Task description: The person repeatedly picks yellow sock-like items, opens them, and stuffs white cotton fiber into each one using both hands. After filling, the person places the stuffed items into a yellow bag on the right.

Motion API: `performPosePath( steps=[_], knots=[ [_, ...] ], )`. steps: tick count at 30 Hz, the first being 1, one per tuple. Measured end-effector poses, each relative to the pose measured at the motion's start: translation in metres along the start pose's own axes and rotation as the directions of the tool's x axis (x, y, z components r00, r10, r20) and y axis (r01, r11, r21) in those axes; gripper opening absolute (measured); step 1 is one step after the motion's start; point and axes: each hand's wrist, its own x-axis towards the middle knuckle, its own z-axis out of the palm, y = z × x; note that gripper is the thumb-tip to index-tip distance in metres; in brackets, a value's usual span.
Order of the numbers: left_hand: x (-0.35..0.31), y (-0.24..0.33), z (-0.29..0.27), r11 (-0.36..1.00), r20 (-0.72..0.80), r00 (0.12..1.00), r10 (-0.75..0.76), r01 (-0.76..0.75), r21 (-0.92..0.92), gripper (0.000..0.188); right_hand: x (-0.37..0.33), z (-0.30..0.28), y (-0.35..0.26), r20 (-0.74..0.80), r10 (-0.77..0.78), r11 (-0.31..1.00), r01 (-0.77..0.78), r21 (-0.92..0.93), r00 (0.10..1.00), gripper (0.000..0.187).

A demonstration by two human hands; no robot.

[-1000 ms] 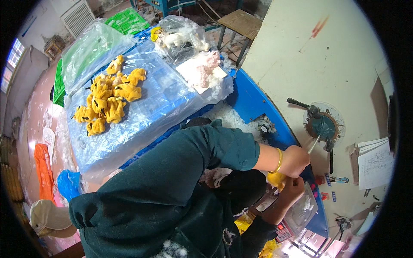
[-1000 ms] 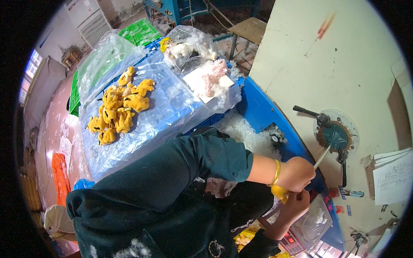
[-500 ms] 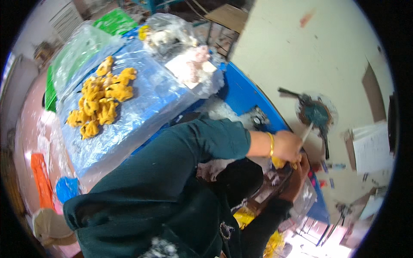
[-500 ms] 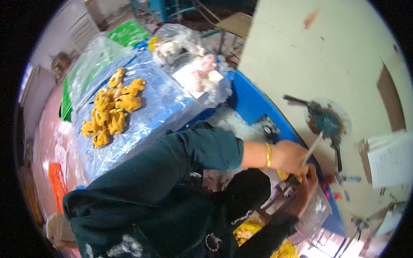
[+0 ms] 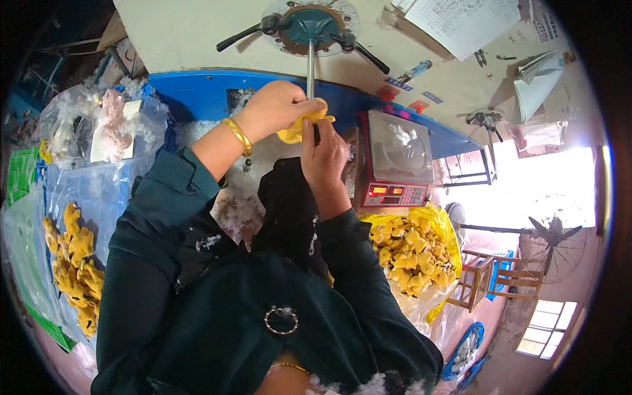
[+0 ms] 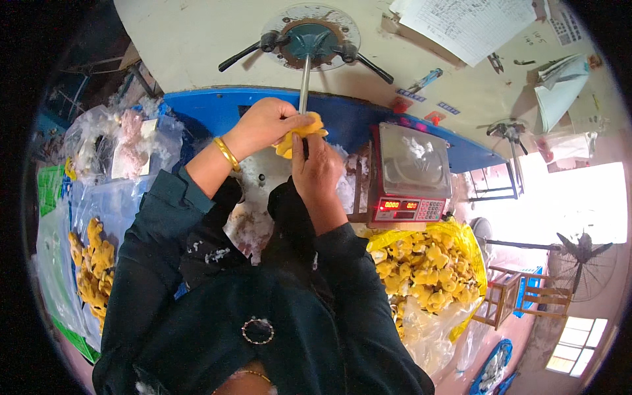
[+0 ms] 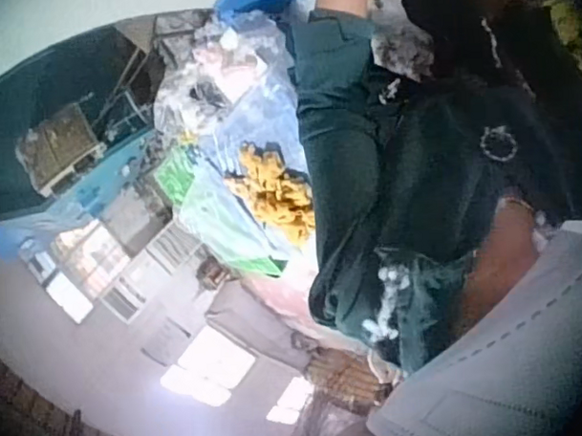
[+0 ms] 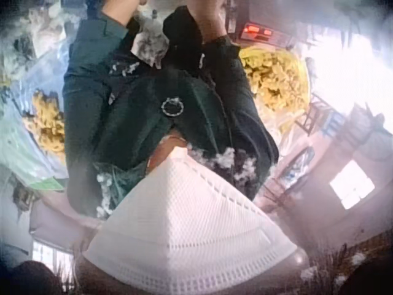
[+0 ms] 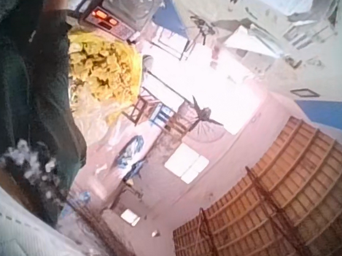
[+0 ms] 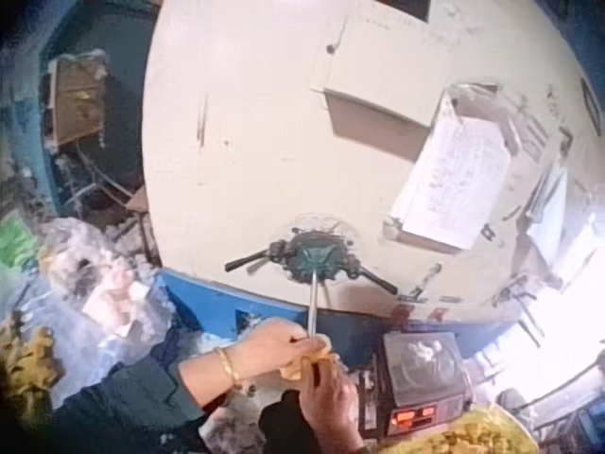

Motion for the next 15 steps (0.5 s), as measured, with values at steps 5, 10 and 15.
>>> performPosePath(
  steps=[5,10,15],
  knots=[
    [-0.011,0.014,-0.012,0.981,0.086,0.987,-0.135,0.122,0.149,0.057,-0.001,0.013,0.017,0.342,0.438,0.554,-0.549,0.626,0.831,0.028],
    [-0.043,0.013,-0.004,0.909,-0.093,0.99,0.109,-0.061,0.413,0.052,0.055,0.02,0.02,0.712,0.456,-0.173,-0.732,0.659,0.533,0.029],
    [-0.047,0.037,0.001,0.931,-0.076,0.987,0.143,-0.108,0.348,0.036,0.104,0.031,0.062,0.873,0.274,-0.15,-0.879,0.453,0.403,0.031]
  ],
)
